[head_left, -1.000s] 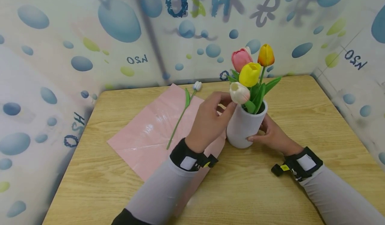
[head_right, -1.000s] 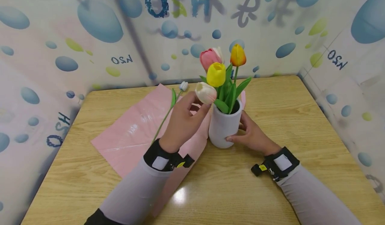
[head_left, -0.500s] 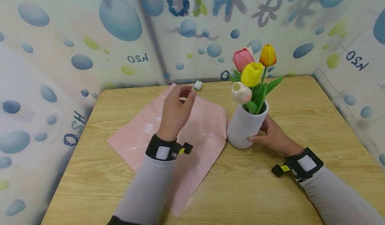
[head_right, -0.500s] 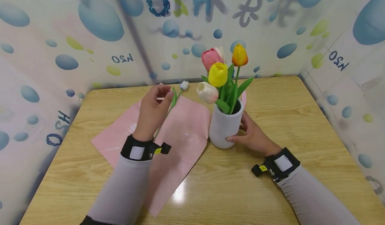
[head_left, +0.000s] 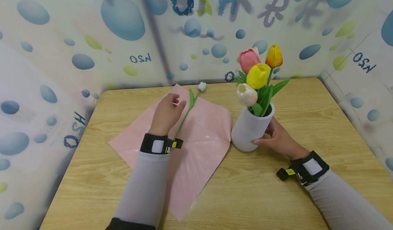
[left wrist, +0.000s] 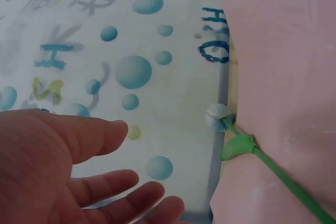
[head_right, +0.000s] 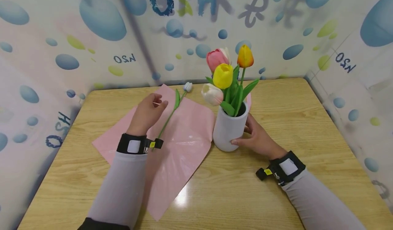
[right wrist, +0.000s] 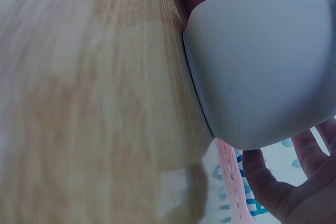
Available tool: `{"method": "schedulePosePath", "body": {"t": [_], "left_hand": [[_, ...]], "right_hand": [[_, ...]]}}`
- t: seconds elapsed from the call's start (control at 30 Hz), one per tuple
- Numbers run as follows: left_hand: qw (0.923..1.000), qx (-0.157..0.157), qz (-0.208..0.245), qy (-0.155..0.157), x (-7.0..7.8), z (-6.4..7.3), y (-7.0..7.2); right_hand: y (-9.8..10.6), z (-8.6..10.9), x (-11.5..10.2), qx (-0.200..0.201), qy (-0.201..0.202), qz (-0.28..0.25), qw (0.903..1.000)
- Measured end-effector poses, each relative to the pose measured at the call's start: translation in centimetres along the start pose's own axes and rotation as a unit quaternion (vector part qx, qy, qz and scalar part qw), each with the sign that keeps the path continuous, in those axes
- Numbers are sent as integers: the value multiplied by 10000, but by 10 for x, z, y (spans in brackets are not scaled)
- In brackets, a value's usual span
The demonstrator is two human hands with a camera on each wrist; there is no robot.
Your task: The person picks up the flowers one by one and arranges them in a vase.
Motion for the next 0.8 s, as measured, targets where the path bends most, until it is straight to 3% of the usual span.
{"method": "schedulePosePath", "body": {"t": [0.2, 0.4, 0.8], "left_hand": [[9965, -452, -643, 288, -17, -8, -8], [9931, -699, -806, 491, -25, -9, -14], [9903, -754, -930, 704, -34, -13, -32]], "right_hand": [[0, -1, 1, 60, 67, 38, 10000], [0, -1, 3, 65, 93, 49, 9999], [0, -1, 3, 58, 38, 48, 10000]]}}
Point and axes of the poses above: each hand's wrist, its own z-axis away from the middle knuckle, its own y-axis out of the back of the hand, x = y × z, the point moved 2 cm from there along -z, towards the middle knuckle, and after that the axes turned 9 degrees about z, right-handed, at the moved point
